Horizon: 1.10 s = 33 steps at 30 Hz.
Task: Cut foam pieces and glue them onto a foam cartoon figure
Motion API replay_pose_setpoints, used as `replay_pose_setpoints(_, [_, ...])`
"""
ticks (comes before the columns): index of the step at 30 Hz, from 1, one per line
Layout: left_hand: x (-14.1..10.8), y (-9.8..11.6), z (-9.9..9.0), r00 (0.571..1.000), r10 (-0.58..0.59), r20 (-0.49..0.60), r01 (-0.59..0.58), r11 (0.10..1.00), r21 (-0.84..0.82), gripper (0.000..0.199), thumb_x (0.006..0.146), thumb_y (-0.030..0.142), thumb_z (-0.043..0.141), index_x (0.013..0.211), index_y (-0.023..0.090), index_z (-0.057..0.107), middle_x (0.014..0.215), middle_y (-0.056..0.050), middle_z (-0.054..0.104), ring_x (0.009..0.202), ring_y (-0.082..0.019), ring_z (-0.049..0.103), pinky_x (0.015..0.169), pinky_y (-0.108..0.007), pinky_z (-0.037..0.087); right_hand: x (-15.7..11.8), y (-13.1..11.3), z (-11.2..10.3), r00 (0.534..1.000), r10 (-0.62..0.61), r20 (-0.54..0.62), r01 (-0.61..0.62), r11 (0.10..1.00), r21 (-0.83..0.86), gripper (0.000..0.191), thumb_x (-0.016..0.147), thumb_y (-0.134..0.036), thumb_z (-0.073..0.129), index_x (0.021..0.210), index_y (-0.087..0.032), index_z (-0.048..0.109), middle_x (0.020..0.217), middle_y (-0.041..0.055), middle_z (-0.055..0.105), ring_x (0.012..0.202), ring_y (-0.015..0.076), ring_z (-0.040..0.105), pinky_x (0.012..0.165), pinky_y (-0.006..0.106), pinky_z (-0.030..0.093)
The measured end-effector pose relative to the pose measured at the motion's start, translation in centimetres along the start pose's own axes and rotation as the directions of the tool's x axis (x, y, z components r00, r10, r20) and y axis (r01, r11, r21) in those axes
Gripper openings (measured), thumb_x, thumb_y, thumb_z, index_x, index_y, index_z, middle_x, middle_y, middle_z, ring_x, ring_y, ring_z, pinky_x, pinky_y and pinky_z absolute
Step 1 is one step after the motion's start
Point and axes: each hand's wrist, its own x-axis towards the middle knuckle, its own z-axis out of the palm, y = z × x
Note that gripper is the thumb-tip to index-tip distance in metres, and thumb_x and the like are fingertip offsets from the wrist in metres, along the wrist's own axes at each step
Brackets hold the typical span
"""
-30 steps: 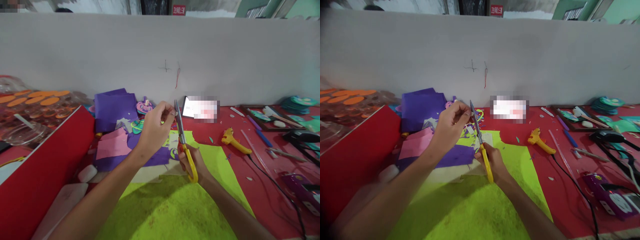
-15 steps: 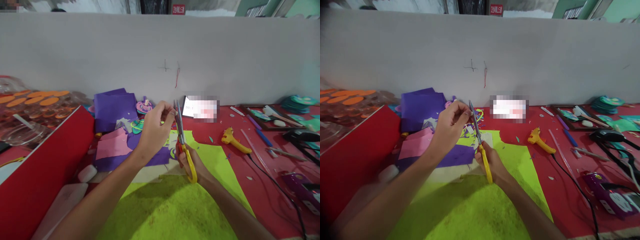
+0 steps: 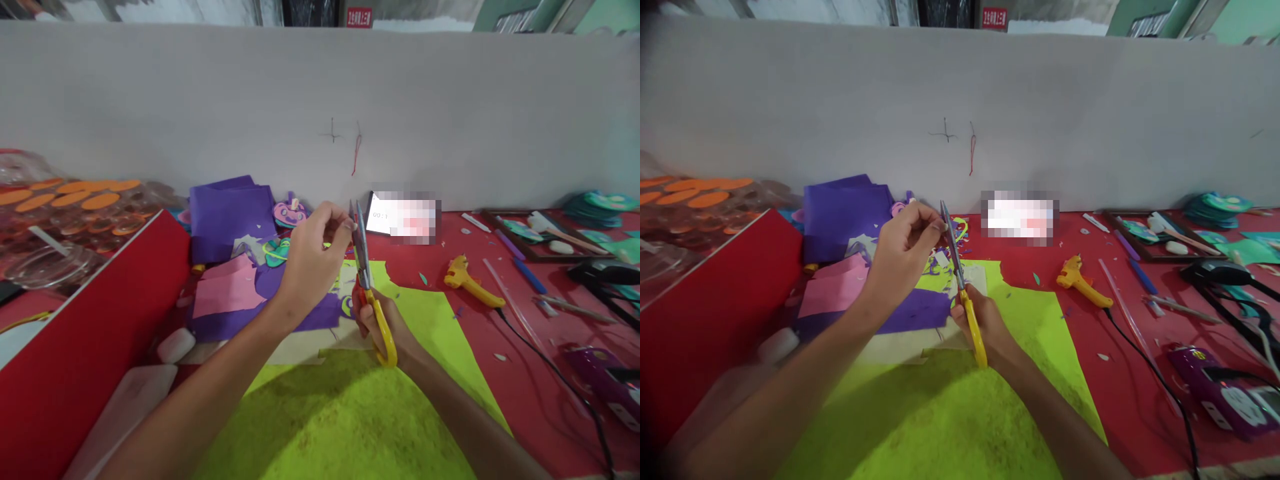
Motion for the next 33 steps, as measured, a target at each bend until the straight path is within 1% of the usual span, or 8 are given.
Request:
replay_pose_setpoints(4, [-0.1, -0.1, 0.1, 1.0, -0.002, -0.007, 0.002, 1.0, -0.001, 0.012, 0.095, 0.017, 0.055, 0.083, 0.019, 0.057, 0.076, -0.001, 0.063, 0.068, -0.012, 0.058, 0.06, -0.025, 0.045, 0.1, -0.1, 0.0, 1.0, -0.014, -0.014, 0.014, 0.999, -0.039, 0.067, 0.086, -0.09, 0.045, 0.086, -0.023, 0.049, 0.06, -0.0048, 0.045, 0.048, 0.0113, 0.039, 0.044, 0.025, 0.033])
replay_pose_setpoints(7, [-0.1, -0.2, 0.1, 1.0, -0.001, -0.009, 0.001, 1.0, 0.001, 0.012, 0.095, 0.016, 0.055, 0.083, 0.019, 0.056, 0.076, -0.001, 0.063, 0.068, -0.012, 0.058, 0.06, -0.025, 0.045, 0.1, -0.4, 0.2, 1.0, 0.007, -0.029, -0.01, 0.997, -0.081, 0.067, 0.087, -0.09, 0.045, 0.081, -0.023, 0.048, 0.058, -0.0044, 0.046, 0.046, 0.0113, 0.04, 0.042, 0.025, 0.033])
replay_pose_setpoints(12, [-0.1, 0.0, 0.1, 1.0, 0.008, -0.008, -0.008, 1.0, -0.002, 0.013, 0.095, 0.015, 0.054, 0.083, 0.019, 0.055, 0.076, 0.0, 0.061, 0.068, -0.012, 0.058, 0.061, -0.025, 0.046, 0.1, -1.1, 0.2, 0.998, 0.036, -0.056, -0.044, 0.988, -0.145, 0.06, 0.09, -0.082, 0.051, 0.076, -0.023, 0.049, 0.054, -0.0027, 0.05, 0.044, 0.0116, 0.043, 0.04, 0.025, 0.032])
replay_pose_setpoints(18, [-0.1, -0.2, 0.2, 1.0, 0.018, -0.005, -0.018, 1.0, -0.009, 0.013, 0.096, 0.018, 0.054, 0.084, 0.02, 0.055, 0.077, -0.001, 0.062, 0.07, -0.012, 0.058, 0.063, -0.024, 0.048, 0.0, -1.0, 0.0, 0.998, 0.025, -0.05, -0.031, 0.99, -0.137, 0.057, 0.092, -0.078, 0.051, 0.076, -0.023, 0.05, 0.05, -0.0037, 0.049, 0.042, 0.0117, 0.043, 0.04, 0.024, 0.033])
replay_pose_setpoints(25, [-0.2, -0.4, 0.4, 1.0, 0.01, -0.005, -0.011, 1.0, -0.029, 0.013, 0.098, 0.02, 0.055, 0.085, 0.02, 0.054, 0.078, 0.0, 0.06, 0.07, -0.012, 0.059, 0.065, -0.025, 0.05, 0.0, -0.7, 0.0, 0.999, 0.001, -0.033, -0.006, 0.988, -0.157, 0.061, 0.093, -0.081, 0.046, 0.076, -0.023, 0.05, 0.051, -0.0039, 0.05, 0.041, 0.0115, 0.045, 0.042, 0.024, 0.036])
replay_pose_setpoints(30, [-0.1, -1.0, 0.4, 0.999, 0.047, 0.02, -0.047, 0.999, -0.006, 0.012, 0.099, 0.019, 0.054, 0.087, 0.021, 0.053, 0.079, 0.0, 0.06, 0.07, -0.011, 0.06, 0.064, -0.025, 0.05, -0.1, -0.9, 0.0, 0.999, 0.026, -0.043, -0.029, 0.996, -0.079, 0.063, 0.091, -0.085, 0.046, 0.076, -0.023, 0.049, 0.05, -0.0055, 0.047, 0.039, 0.0105, 0.044, 0.04, 0.024, 0.035])
replay_pose_setpoints(33, [-0.1, -1.7, 0.7, 0.998, 0.056, -0.022, -0.056, 0.998, -0.002, 0.011, 0.099, 0.017, 0.053, 0.088, 0.021, 0.053, 0.085, -0.001, 0.059, 0.07, -0.011, 0.061, 0.064, -0.024, 0.051, 0.0, -1.1, -0.2, 0.997, 0.034, -0.073, -0.038, 0.998, -0.06, 0.066, 0.088, -0.087, 0.049, 0.075, -0.023, 0.05, 0.05, -0.0063, 0.045, 0.038, 0.0097, 0.041, 0.038, 0.024, 0.032])
